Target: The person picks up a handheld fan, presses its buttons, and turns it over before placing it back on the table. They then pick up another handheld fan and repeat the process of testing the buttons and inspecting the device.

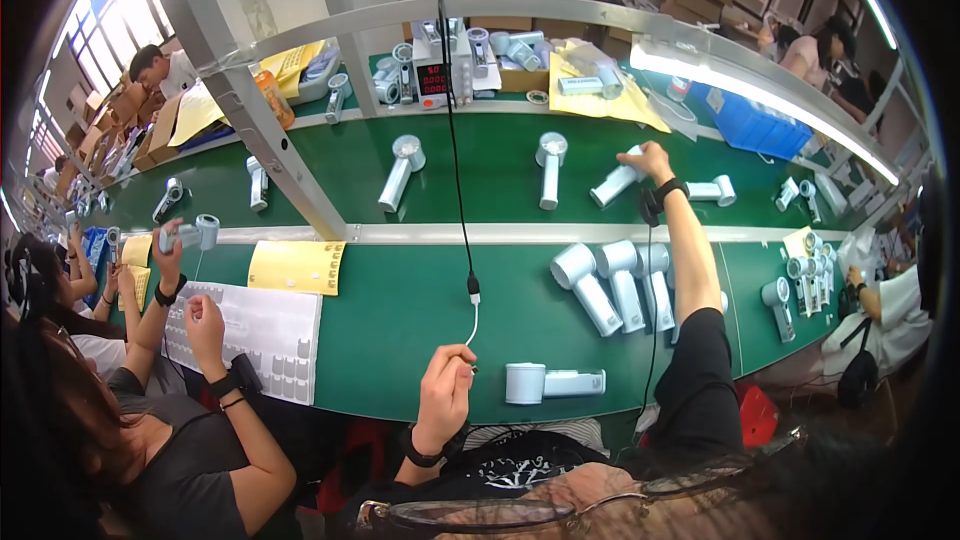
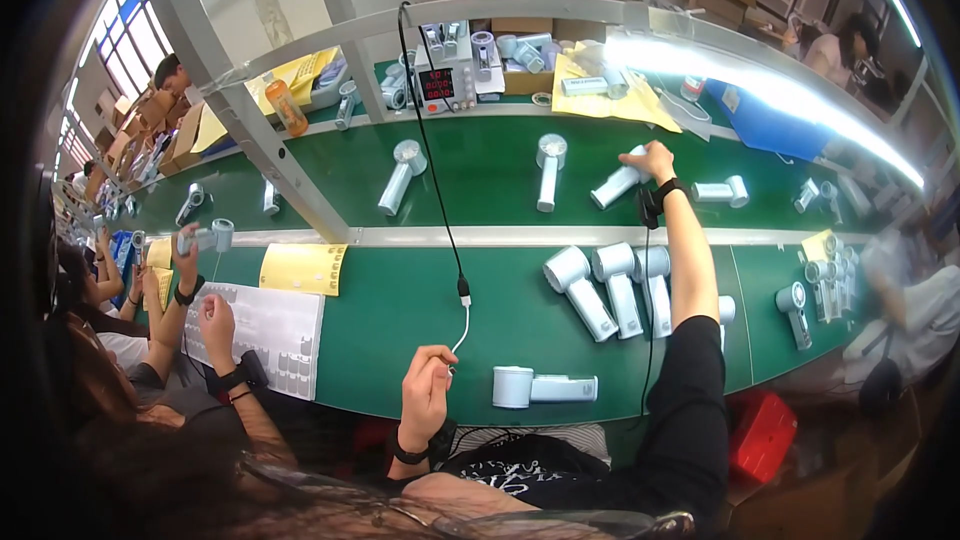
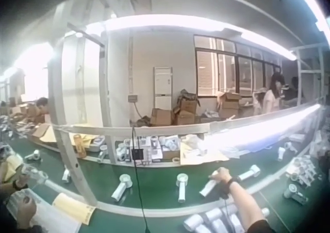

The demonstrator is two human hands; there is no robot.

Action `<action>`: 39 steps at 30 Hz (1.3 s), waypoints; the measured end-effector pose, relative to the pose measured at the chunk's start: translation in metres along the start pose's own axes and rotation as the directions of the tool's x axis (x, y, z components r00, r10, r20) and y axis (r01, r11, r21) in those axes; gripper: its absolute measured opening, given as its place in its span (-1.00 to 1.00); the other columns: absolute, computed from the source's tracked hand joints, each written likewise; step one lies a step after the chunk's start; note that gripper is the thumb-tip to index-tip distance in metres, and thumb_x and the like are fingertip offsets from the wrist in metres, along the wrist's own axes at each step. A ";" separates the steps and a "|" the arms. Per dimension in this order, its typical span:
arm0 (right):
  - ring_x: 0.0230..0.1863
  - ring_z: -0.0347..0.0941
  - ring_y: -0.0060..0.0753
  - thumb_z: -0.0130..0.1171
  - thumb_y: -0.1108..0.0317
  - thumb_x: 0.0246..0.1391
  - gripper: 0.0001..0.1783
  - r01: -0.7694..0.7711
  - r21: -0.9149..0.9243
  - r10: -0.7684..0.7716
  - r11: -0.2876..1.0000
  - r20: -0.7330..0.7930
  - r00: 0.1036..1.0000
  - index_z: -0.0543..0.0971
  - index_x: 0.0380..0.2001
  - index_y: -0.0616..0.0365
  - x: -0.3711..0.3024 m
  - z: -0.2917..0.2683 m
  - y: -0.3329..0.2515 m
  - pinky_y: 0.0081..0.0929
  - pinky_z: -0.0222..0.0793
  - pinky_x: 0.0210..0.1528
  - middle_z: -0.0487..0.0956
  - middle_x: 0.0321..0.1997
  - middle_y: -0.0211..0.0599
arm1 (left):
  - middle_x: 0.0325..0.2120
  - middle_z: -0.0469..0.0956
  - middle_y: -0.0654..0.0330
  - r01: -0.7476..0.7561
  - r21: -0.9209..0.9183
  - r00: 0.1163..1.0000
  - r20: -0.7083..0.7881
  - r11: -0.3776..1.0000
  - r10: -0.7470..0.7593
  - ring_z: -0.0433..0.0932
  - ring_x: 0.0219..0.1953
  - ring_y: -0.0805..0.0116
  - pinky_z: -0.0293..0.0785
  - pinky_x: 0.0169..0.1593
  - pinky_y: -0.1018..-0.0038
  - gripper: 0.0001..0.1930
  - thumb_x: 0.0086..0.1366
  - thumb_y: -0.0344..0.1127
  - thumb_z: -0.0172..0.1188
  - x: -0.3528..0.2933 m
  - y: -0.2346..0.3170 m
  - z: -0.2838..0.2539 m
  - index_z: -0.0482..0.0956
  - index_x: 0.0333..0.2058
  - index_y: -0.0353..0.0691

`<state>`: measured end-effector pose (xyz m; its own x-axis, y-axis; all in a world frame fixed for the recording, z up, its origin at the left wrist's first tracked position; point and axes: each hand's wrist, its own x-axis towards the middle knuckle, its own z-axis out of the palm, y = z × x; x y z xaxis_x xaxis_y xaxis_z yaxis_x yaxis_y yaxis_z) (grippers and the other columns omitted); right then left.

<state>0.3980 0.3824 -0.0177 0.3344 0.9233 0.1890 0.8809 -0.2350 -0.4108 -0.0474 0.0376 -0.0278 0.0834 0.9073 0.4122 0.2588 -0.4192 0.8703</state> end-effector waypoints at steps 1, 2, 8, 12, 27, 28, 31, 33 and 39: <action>-0.03 0.41 -0.16 0.44 -0.07 -0.31 -0.24 -0.036 -0.108 0.036 0.994 -0.001 0.999 0.44 -0.19 0.34 -0.002 0.007 -0.005 -0.26 0.39 -0.05 0.51 -0.14 -0.04 | -0.35 0.42 0.14 0.002 0.000 1.000 -0.004 1.000 -0.002 0.28 -0.59 0.49 0.22 -0.50 0.54 -0.71 0.38 -0.41 -0.14 -0.001 -0.001 -0.001 0.37 -0.51 -0.44; 0.01 0.39 -0.11 0.42 -0.10 -0.30 -0.24 -0.075 -0.215 0.075 0.974 -0.007 0.997 0.46 -0.18 0.34 -0.001 0.012 -0.010 -0.21 0.38 -0.03 0.51 -0.12 -0.03 | -0.35 0.42 0.14 0.005 -0.001 1.000 -0.005 1.000 -0.005 0.28 -0.59 0.49 0.22 -0.50 0.54 -0.71 0.39 -0.41 -0.14 -0.002 -0.002 -0.001 0.38 -0.51 -0.44; -0.03 0.45 -0.02 0.33 -0.05 -0.13 -0.40 0.198 -0.264 -0.139 0.944 0.226 0.964 0.56 -0.24 0.32 -0.055 0.035 -0.128 -0.14 0.42 -0.09 0.52 -0.07 0.06 | -0.36 0.42 0.13 -0.002 0.003 1.000 -0.001 1.000 0.002 0.28 -0.59 0.49 0.23 -0.50 0.54 -0.71 0.38 -0.40 -0.13 -0.001 -0.007 -0.002 0.38 -0.51 -0.44; -0.23 0.55 -0.16 0.28 0.08 0.00 -0.51 0.032 -0.029 -0.015 0.999 0.453 0.892 0.54 -0.21 0.34 -0.062 0.043 -0.133 -0.30 0.49 -0.15 0.57 -0.20 0.03 | -0.36 0.43 0.13 -0.061 0.003 0.998 0.016 0.998 0.061 0.29 -0.59 0.48 0.23 -0.50 0.53 -0.71 0.38 -0.40 -0.13 0.000 -0.004 0.000 0.38 -0.50 -0.45; -0.11 0.42 -0.41 0.21 0.39 -0.01 -0.31 -0.316 0.921 -0.454 -0.226 0.188 0.871 0.18 0.18 0.19 -0.254 -0.060 -0.117 -0.18 0.43 0.01 0.36 -0.07 -0.33 | -0.37 0.45 0.09 -0.051 -0.042 0.997 0.048 0.998 0.053 0.31 -0.57 0.44 0.25 -0.47 0.52 -0.71 0.38 -0.42 -0.15 -0.011 0.004 0.006 0.36 -0.53 -0.41; -0.14 0.40 -0.44 0.22 0.38 -0.03 -0.29 -0.329 0.918 -0.449 -0.222 0.203 0.870 0.18 0.19 0.18 -0.269 -0.061 -0.115 -0.20 0.43 -0.01 0.34 -0.10 -0.35 | -0.37 0.45 0.09 -0.043 -0.045 0.997 0.055 0.998 0.046 0.31 -0.57 0.44 0.25 -0.47 0.52 -0.71 0.38 -0.42 -0.15 -0.011 0.006 0.009 0.36 -0.53 -0.41; -0.20 0.36 -0.50 0.24 0.36 -0.06 -0.26 -0.366 0.906 -0.439 -0.214 0.245 0.864 0.18 0.20 0.15 -0.303 -0.061 -0.110 -0.24 0.44 -0.04 0.30 -0.16 -0.38 | -0.39 0.45 0.08 -0.032 -0.226 0.989 0.131 0.974 0.063 0.37 -0.53 0.40 0.31 -0.42 0.50 -0.75 0.38 -0.43 -0.15 -0.006 0.018 0.023 0.37 -0.49 -0.39; -0.23 0.32 -0.53 0.24 0.35 -0.06 -0.26 -0.407 0.863 -0.452 -0.300 0.247 0.857 0.18 0.20 0.14 -0.320 -0.060 -0.109 -0.29 0.44 -0.09 0.26 -0.18 -0.40 | -0.39 0.46 0.08 -0.018 -0.256 0.984 0.170 0.966 0.063 0.39 -0.51 0.40 0.33 -0.40 0.50 -0.77 0.38 -0.43 -0.14 -0.003 0.023 0.036 0.37 -0.47 -0.38; -0.26 0.27 -0.56 0.25 0.34 -0.07 -0.25 -0.414 0.813 -0.444 -0.409 0.219 0.869 0.18 0.20 0.11 -0.349 -0.055 -0.117 -0.37 0.40 -0.16 0.22 -0.17 -0.41 | -0.44 0.47 0.10 0.020 -0.310 0.935 0.343 0.951 0.092 0.46 -0.48 0.38 0.39 -0.37 0.50 -0.85 0.36 -0.45 -0.10 0.009 0.040 0.065 0.39 -0.40 -0.36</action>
<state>0.1964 0.0715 0.0132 -0.1736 0.9732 0.1509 -0.7710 -0.0389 -0.6357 0.0261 0.0311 -0.0067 0.4316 0.8214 0.3729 -0.0506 -0.3908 0.9191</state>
